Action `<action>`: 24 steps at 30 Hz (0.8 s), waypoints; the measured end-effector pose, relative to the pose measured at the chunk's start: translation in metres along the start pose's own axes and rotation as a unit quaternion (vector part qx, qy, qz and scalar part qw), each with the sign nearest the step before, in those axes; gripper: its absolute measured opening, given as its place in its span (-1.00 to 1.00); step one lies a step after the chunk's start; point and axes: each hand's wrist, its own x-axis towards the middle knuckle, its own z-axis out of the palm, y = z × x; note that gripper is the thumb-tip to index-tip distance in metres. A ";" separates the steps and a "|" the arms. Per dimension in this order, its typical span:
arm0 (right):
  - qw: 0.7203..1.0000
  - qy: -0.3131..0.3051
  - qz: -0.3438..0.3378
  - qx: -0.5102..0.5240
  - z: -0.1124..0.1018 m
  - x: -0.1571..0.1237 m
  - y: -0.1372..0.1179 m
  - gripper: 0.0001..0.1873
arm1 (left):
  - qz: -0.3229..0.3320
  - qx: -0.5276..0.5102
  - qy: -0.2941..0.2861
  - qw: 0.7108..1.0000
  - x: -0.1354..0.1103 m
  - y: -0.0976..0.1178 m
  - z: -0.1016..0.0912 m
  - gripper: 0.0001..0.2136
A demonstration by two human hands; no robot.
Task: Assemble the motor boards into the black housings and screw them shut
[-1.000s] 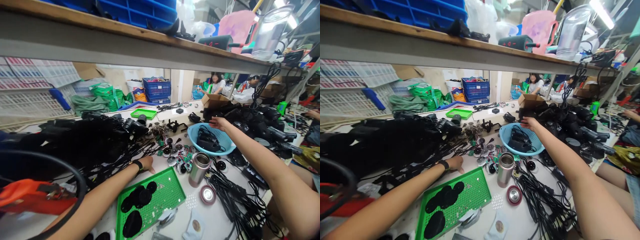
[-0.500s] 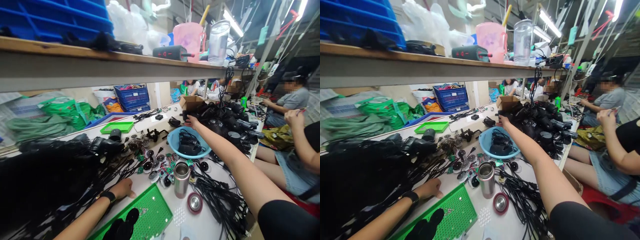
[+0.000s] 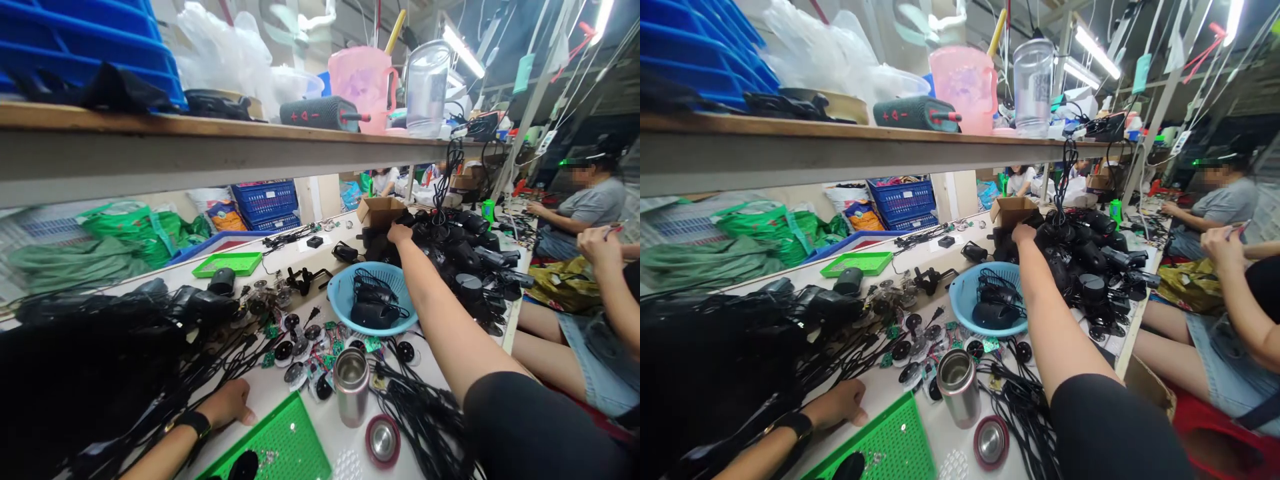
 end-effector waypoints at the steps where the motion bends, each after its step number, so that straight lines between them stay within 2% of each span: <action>1: 0.999 0.006 -0.003 -0.031 -0.006 0.010 -0.003 -0.61 | -0.007 -0.006 0.000 1.000 -0.001 0.001 0.000 -0.65; 4: 0.994 0.012 -0.011 -0.112 -0.014 0.035 -0.011 -0.60 | -0.027 -0.025 0.001 0.999 -0.002 0.001 0.000 -0.65; 9: 0.977 0.006 -0.034 -0.210 -0.005 0.052 -0.012 -0.60 | -0.042 -0.033 -0.006 0.999 -0.003 0.000 -0.001 -0.65; 13: 0.964 -0.007 -0.062 -0.259 0.002 0.047 -0.003 -0.59 | -0.039 -0.016 -0.012 0.999 -0.001 0.000 -0.001 -0.65; 16: 0.955 -0.008 -0.078 -0.287 -0.001 0.039 0.005 -0.60 | -0.030 0.000 -0.012 0.999 0.003 0.001 -0.002 -0.65; 24: 0.946 0.006 -0.051 -0.320 -0.040 0.023 0.021 -0.61 | -0.040 0.016 -0.026 0.999 0.006 0.001 -0.001 -0.64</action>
